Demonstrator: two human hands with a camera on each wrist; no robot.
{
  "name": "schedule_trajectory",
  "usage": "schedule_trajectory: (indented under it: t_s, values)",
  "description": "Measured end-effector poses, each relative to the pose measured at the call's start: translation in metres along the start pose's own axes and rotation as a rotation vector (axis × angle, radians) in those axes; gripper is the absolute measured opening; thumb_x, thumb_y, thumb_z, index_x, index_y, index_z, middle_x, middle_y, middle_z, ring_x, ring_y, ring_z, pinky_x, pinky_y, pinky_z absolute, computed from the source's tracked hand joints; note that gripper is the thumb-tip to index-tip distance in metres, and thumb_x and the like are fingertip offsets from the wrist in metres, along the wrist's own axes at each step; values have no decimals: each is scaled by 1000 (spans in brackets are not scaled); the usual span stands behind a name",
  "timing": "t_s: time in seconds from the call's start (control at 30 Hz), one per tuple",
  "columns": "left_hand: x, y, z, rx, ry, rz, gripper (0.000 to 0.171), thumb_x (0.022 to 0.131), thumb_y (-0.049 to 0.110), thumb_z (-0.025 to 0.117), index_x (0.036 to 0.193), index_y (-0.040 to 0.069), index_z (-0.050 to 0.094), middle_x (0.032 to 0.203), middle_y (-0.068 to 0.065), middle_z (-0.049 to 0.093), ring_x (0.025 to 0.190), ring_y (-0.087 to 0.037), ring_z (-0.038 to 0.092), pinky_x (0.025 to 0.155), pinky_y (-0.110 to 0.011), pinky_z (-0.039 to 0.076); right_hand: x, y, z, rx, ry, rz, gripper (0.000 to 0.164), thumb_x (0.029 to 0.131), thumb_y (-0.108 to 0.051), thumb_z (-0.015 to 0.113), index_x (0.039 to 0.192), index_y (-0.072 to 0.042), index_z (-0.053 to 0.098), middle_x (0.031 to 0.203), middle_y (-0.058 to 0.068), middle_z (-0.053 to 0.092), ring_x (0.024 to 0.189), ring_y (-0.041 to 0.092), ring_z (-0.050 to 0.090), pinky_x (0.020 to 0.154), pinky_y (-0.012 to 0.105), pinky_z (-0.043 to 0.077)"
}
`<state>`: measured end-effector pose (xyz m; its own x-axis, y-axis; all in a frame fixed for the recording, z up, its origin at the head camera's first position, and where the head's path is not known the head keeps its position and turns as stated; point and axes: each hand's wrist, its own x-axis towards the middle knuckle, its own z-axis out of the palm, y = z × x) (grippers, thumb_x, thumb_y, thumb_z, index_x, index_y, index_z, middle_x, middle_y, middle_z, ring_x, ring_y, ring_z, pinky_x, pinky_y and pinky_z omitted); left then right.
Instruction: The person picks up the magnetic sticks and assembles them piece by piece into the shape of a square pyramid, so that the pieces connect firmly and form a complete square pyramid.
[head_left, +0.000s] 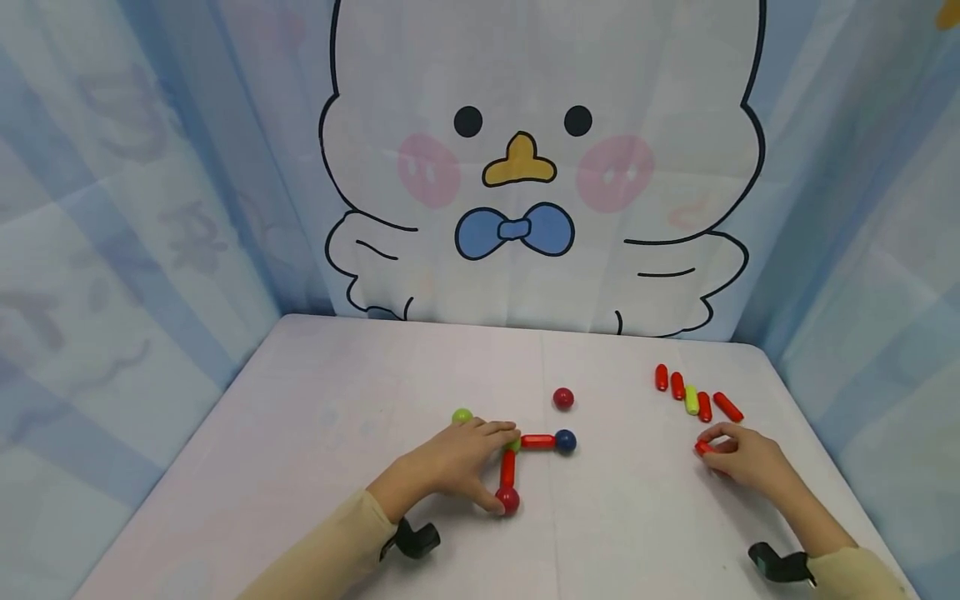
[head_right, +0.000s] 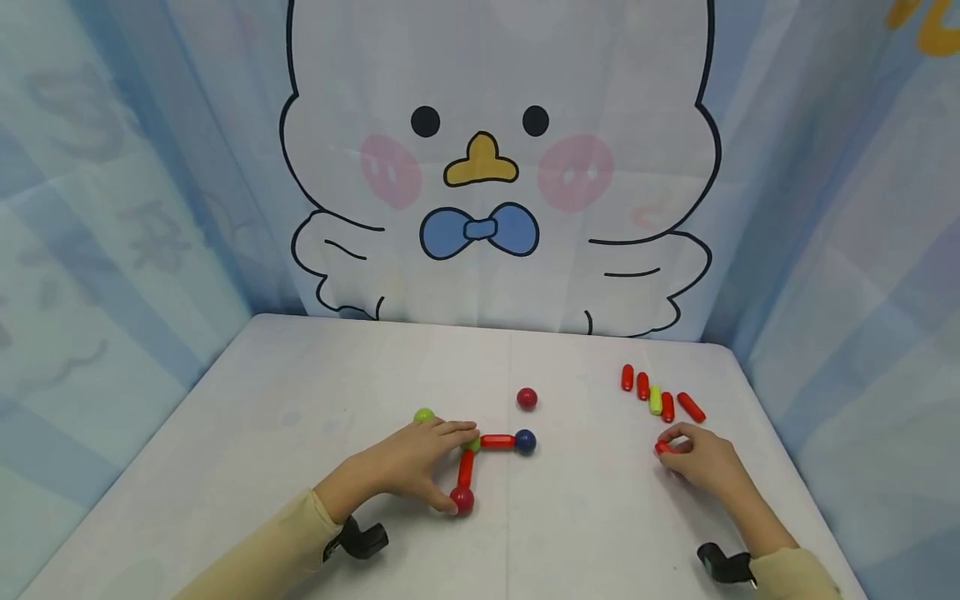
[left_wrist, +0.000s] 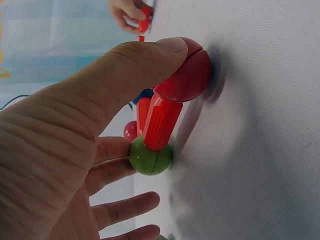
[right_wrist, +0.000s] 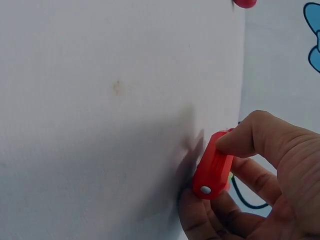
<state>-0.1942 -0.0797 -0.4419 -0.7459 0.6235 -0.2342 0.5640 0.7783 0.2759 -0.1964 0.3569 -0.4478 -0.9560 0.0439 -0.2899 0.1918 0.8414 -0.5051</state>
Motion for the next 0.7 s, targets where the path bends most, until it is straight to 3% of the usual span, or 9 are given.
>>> schedule_trajectory:
  t_s: [0.7]
  values:
    - [-2,1,-2,-19,-11,-7,100,75,58,86,159,29,41,164,8,40,144,-25,45,114,-49,45,-15,-56,23,-50,-27,-131,32,85,-13,78,114,-5,68,92,7,67,81,21,58,70,35,57]
